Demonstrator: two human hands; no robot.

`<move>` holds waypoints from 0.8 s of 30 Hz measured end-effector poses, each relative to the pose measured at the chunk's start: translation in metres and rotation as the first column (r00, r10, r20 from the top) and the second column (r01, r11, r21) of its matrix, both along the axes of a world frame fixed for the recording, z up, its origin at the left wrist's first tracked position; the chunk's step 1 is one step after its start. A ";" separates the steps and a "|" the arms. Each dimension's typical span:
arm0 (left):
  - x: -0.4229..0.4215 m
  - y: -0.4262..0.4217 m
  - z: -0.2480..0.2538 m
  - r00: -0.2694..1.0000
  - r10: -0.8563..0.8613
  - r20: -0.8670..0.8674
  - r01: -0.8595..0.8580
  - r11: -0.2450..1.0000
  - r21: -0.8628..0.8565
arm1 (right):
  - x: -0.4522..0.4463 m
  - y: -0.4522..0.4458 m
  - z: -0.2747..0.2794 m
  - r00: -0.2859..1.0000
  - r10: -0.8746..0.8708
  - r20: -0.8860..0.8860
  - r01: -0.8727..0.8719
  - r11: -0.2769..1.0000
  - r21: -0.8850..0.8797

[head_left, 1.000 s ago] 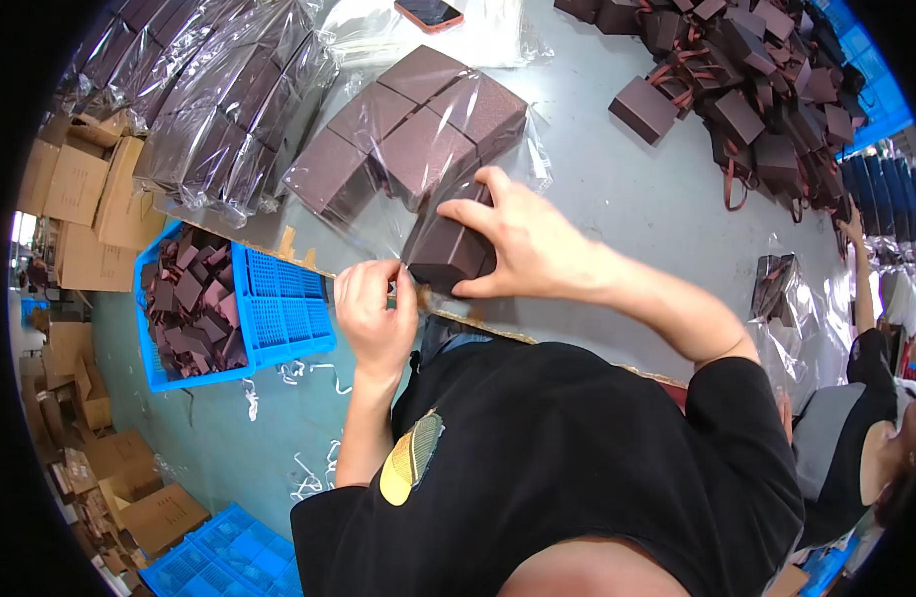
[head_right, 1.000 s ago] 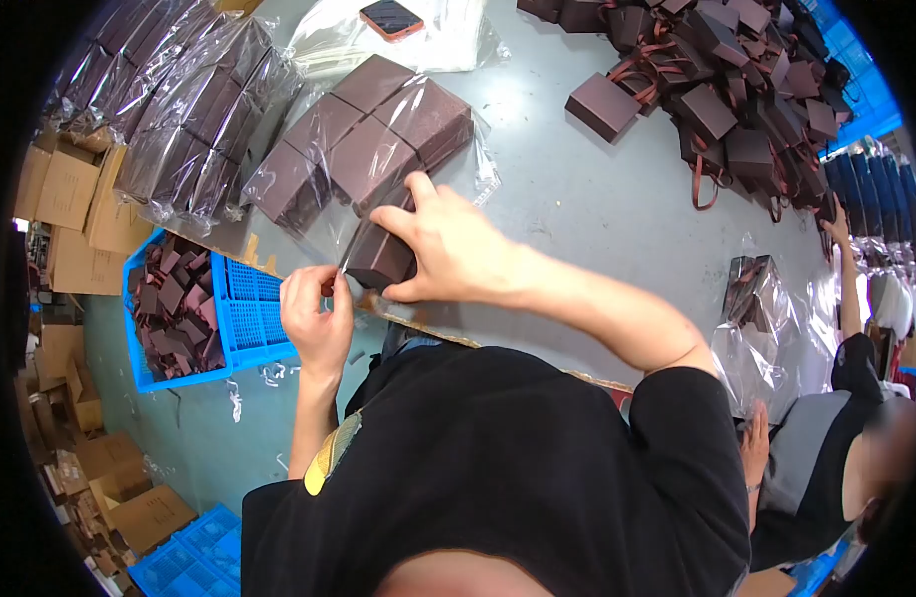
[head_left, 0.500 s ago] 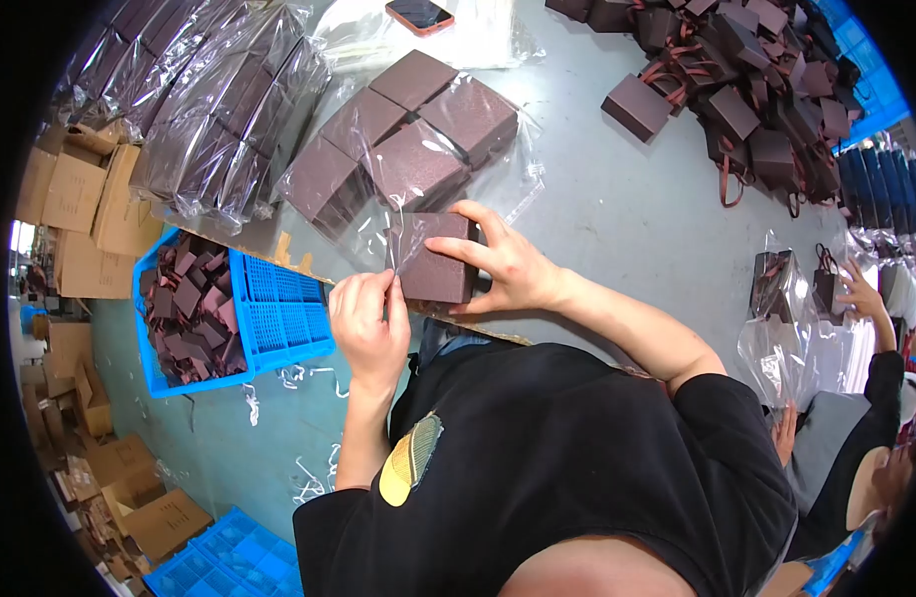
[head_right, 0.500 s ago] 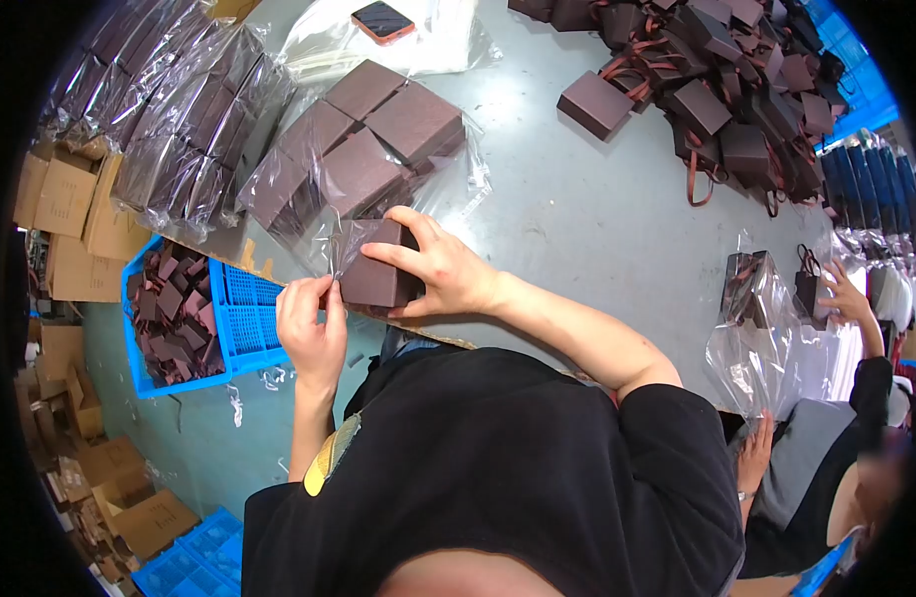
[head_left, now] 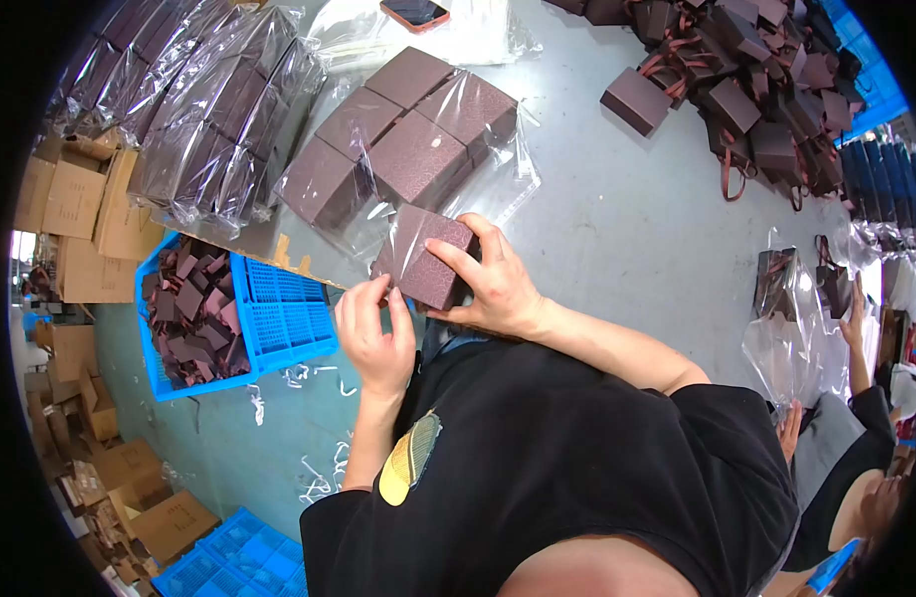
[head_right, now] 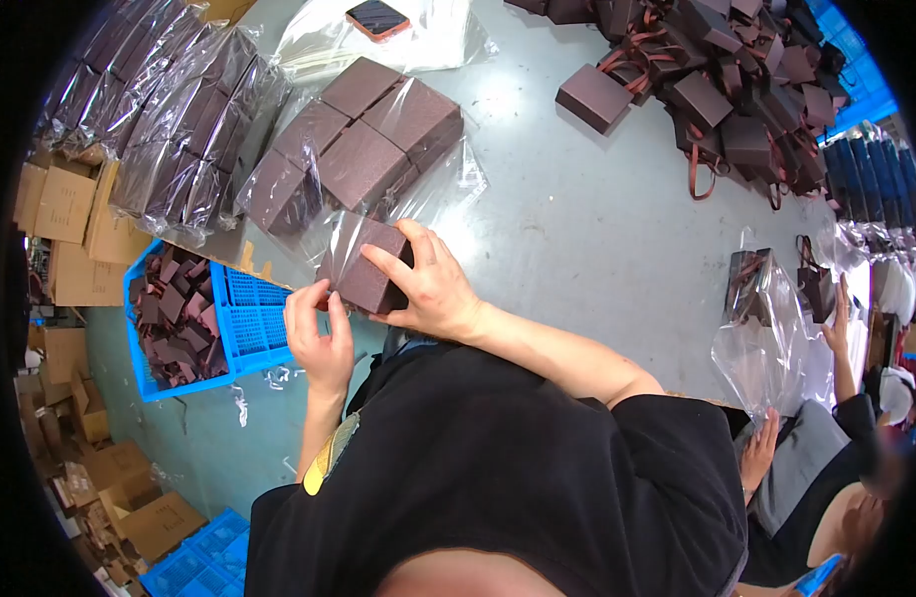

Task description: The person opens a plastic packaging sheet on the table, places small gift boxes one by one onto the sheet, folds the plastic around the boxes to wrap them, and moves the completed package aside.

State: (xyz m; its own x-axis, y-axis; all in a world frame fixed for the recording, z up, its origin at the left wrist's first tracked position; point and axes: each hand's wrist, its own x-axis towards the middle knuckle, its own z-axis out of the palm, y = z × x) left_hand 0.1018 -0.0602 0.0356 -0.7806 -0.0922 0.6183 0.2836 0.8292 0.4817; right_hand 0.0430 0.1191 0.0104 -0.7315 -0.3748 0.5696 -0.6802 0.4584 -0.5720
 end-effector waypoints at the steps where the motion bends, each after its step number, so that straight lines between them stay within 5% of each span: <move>1: 0.003 -0.001 -0.012 0.999 0.039 0.023 -0.040 0.997 0.066 | 0.001 -0.001 0.000 1.000 0.001 0.002 -0.001 1.000 0.002; 3: 0.010 0.000 -0.035 0.989 0.125 0.075 -0.137 0.971 0.194 | 0.003 0.000 -0.001 1.000 0.000 0.021 0.000 1.000 0.017; 7: 0.016 0.003 -0.045 0.950 0.184 0.252 -0.172 0.983 -0.068 | 0.004 -0.002 0.000 1.000 -0.023 0.021 0.022 0.999 0.037; 11: 0.021 0.004 -0.039 0.895 0.102 0.435 -0.153 0.985 0.083 | 0.003 -0.001 0.004 0.999 -0.018 0.049 0.017 0.999 0.034; 17: 0.024 0.011 -0.038 0.916 0.080 0.394 -0.070 0.997 -0.040 | 0.004 -0.003 0.004 0.997 -0.014 0.073 0.012 1.000 0.029; 24: 0.022 0.017 -0.041 0.921 0.062 0.385 -0.102 0.991 0.084 | 0.003 -0.012 0.001 0.999 -0.037 0.016 0.036 0.999 0.026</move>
